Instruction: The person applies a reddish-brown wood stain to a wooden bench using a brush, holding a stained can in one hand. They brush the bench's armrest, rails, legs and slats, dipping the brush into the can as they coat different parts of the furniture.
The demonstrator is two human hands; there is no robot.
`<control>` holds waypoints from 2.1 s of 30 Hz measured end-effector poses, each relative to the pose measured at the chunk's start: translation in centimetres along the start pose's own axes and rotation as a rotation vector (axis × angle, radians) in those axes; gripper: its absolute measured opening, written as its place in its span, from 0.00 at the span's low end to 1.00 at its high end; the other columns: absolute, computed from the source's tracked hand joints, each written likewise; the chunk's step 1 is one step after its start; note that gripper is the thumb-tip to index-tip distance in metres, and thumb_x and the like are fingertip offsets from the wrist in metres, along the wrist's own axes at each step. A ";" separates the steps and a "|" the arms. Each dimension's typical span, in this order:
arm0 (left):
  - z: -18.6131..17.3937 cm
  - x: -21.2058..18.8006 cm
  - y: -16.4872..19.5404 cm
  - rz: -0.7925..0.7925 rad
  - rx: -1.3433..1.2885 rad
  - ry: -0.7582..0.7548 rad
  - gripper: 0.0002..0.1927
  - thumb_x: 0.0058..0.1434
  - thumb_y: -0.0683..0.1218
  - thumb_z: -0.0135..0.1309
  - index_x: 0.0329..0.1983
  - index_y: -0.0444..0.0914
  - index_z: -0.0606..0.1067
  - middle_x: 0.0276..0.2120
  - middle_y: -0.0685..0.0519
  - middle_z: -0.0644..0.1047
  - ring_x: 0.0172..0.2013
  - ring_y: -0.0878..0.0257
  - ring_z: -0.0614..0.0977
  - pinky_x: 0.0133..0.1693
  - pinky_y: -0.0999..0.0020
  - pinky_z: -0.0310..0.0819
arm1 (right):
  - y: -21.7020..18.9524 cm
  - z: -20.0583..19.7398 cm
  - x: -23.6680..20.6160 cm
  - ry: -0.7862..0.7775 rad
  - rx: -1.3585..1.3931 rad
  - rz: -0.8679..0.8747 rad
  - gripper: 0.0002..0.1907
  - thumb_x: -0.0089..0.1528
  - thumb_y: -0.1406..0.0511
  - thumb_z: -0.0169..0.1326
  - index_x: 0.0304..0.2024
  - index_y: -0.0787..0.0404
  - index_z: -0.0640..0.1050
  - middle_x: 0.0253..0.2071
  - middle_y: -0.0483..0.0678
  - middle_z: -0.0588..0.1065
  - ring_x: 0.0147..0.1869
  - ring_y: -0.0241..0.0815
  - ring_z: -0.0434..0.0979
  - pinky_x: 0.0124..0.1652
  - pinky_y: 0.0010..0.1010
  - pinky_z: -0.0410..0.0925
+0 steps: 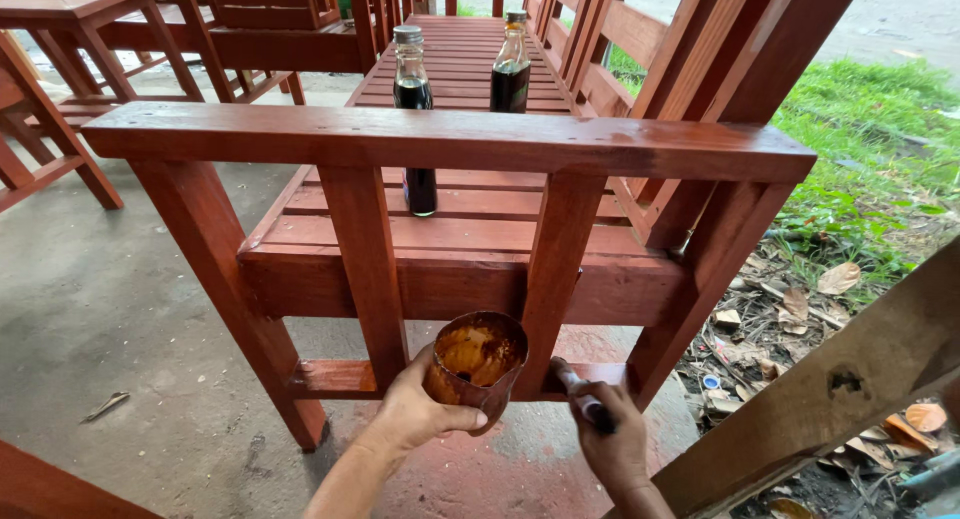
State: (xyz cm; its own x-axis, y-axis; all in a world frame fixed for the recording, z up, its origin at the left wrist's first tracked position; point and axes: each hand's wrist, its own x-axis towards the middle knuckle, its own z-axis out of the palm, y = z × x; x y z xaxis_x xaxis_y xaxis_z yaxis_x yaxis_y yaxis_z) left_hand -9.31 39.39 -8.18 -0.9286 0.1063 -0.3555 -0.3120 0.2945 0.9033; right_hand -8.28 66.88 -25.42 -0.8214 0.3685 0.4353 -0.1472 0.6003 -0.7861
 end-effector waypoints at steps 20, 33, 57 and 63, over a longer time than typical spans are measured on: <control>1.1 -2.0 1.7 0.056 0.013 -0.063 0.57 0.30 0.39 0.71 0.69 0.44 0.64 0.50 0.52 0.83 0.43 0.60 0.86 0.35 0.66 0.84 | -9.5 -9.6 2.9 0.605 0.083 -0.280 0.10 0.65 0.73 0.62 0.47 0.62 0.76 0.48 0.52 0.76 0.51 0.43 0.77 0.51 0.32 0.72; 0.9 -2.0 2.0 0.064 0.021 -0.057 0.56 0.30 0.40 0.72 0.69 0.43 0.64 0.49 0.51 0.83 0.44 0.60 0.86 0.34 0.67 0.84 | -9.2 -6.9 4.6 0.366 0.560 -0.160 0.09 0.63 0.72 0.62 0.44 0.60 0.77 0.44 0.47 0.77 0.45 0.34 0.77 0.45 0.24 0.72; 3.2 -1.8 3.1 0.034 0.042 -0.112 0.59 0.31 0.38 0.71 0.71 0.48 0.62 0.55 0.55 0.79 0.50 0.60 0.83 0.40 0.68 0.86 | -12.4 -10.5 3.8 0.561 0.046 -0.345 0.10 0.61 0.74 0.64 0.42 0.61 0.78 0.50 0.53 0.76 0.54 0.46 0.77 0.54 0.33 0.70; 3.3 -1.6 2.8 0.078 0.036 -0.115 0.57 0.30 0.37 0.71 0.70 0.47 0.65 0.52 0.53 0.81 0.47 0.59 0.84 0.36 0.67 0.84 | -15.3 -10.3 5.4 0.237 -0.014 -0.519 0.12 0.52 0.77 0.59 0.35 0.59 0.82 0.49 0.50 0.78 0.54 0.50 0.78 0.54 0.37 0.69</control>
State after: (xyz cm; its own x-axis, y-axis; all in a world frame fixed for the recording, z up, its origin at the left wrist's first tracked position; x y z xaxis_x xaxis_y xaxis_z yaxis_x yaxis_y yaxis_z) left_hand -8.00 43.19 -5.84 -0.9202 0.2378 -0.3111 -0.2300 0.3149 0.9208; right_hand -4.84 66.97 -6.52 -0.4972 0.1706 0.8507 -0.4899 0.7540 -0.4375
